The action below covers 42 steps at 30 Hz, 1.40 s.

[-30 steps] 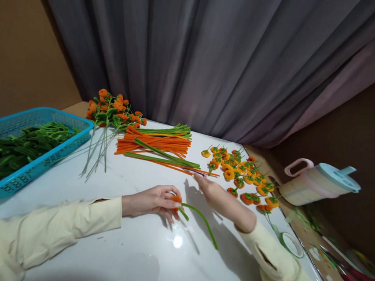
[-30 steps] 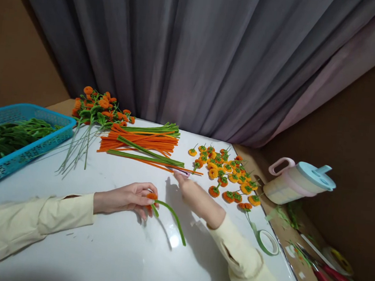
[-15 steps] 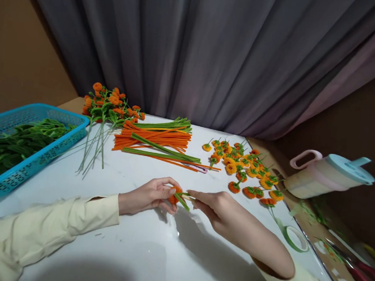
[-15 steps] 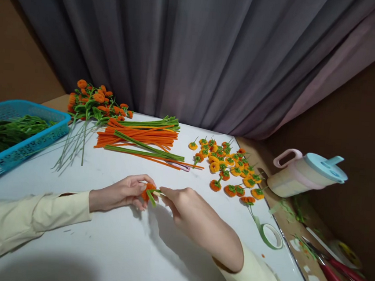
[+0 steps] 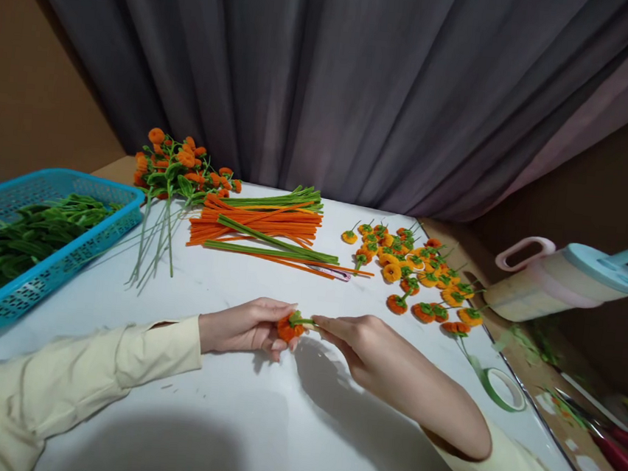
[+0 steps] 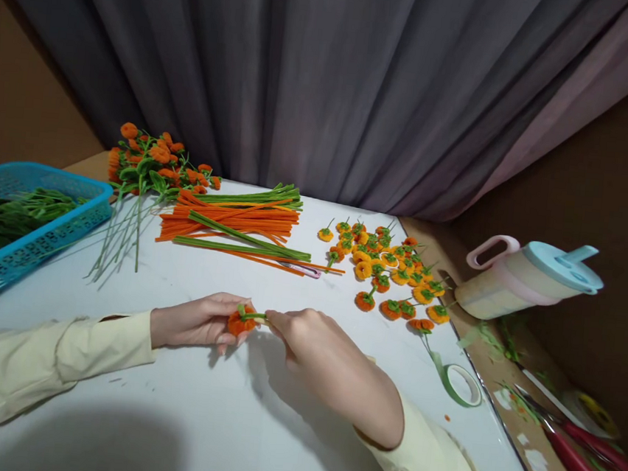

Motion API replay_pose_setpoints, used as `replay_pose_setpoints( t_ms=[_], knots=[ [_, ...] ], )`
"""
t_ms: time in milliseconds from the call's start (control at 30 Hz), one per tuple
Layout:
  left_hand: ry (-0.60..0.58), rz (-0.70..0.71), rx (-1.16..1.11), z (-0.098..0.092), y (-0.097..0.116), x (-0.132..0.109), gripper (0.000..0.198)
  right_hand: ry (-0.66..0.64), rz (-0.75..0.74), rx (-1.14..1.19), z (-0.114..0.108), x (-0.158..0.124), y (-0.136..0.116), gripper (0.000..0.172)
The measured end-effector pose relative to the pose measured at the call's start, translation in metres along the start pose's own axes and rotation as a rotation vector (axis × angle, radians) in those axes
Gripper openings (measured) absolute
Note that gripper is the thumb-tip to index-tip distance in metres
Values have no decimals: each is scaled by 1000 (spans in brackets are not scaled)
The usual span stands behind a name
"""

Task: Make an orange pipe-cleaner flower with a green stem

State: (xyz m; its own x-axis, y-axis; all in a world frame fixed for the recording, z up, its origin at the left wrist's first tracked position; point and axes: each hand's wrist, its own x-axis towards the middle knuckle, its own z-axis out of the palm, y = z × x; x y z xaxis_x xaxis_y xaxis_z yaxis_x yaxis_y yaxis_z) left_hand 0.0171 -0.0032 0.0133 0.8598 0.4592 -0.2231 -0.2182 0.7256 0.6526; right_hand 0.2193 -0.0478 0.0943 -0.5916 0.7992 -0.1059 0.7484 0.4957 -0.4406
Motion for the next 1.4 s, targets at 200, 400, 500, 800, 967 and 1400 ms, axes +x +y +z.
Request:
replay_pose_setpoints(
  t_ms=[200,400,500,800,967,1400],
  knots=[
    [110,66,20,1,1,-1,22,62,53,308,5,6,11,22],
    [196,179,57,2,0,-1,23,-54,167,435,-2,12,8,13],
    [200,193,96,2,0,-2,20,-62,203,479,-3,13,3,26],
    [309,246,138,2,-1,0,20,116,153,335,2,16,6,21],
    [303,274,198,7,-4,0,27,261,167,269,23,26,0,29],
    [363,290,210,8,-7,0,27,288,189,347,33,37,6,24]
  ],
)
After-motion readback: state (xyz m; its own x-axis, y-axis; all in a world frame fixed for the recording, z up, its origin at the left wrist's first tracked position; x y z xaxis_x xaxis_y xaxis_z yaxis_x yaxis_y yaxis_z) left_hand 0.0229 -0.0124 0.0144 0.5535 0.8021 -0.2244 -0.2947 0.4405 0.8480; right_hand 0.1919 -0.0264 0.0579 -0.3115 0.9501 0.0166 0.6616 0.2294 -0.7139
